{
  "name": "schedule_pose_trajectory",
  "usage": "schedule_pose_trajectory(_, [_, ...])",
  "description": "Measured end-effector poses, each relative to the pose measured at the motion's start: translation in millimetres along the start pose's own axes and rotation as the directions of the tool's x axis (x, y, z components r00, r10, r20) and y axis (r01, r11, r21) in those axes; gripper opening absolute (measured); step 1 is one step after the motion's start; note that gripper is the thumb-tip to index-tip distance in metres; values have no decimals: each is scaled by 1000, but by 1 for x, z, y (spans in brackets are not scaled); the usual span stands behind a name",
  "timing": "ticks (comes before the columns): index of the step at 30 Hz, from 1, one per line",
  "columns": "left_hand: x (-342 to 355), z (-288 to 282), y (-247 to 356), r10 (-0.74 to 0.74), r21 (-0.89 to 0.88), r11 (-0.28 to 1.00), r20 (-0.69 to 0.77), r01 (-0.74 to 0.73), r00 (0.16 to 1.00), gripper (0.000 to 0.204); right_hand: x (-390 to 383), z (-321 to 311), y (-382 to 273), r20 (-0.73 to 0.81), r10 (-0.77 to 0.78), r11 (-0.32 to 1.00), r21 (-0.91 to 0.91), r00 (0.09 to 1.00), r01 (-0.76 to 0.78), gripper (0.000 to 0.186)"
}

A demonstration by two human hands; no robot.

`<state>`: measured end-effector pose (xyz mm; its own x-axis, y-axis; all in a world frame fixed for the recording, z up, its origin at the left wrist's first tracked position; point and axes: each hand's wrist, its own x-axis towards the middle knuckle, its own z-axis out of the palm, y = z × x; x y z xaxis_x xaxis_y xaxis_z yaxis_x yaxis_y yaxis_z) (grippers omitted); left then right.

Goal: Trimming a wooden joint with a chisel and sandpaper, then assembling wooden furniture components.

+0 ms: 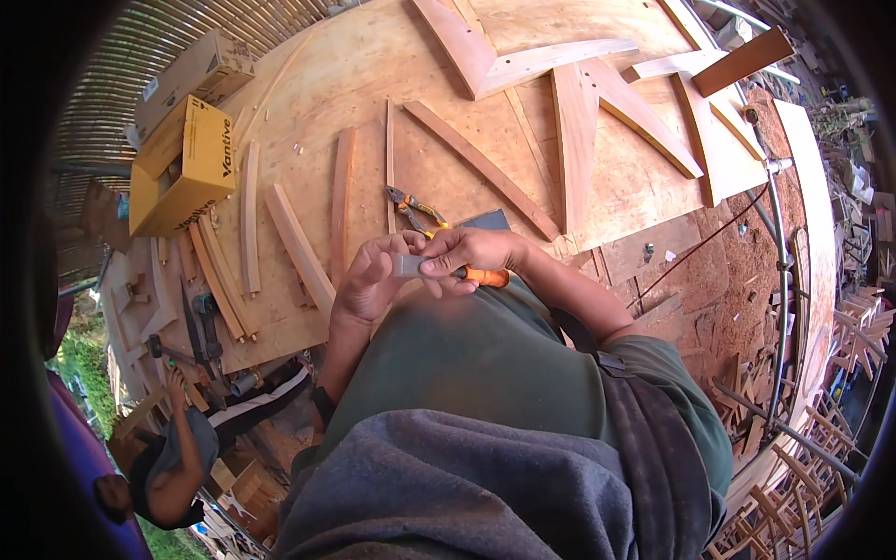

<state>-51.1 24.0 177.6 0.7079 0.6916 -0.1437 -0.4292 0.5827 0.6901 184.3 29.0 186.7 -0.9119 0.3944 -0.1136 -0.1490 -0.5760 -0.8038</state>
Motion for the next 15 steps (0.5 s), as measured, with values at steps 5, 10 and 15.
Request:
schedule_pose_trajectory(5, [-1,2,1,-64,-26,998,-20,64,998,39,2,7,7,-13,18,1000,-5,1000,-18,44])
schedule_pose_trajectory(10, [-3,-4,-1,-138,-51,989,57,140,989,45,0,21,10,-53,13,1000,0,999,-13,44])
schedule_pose_trajectory(15, [3,-13,-3,-191,-92,973,182,210,965,50,-1,28,21,-89,-21,1000,2,996,21,44])
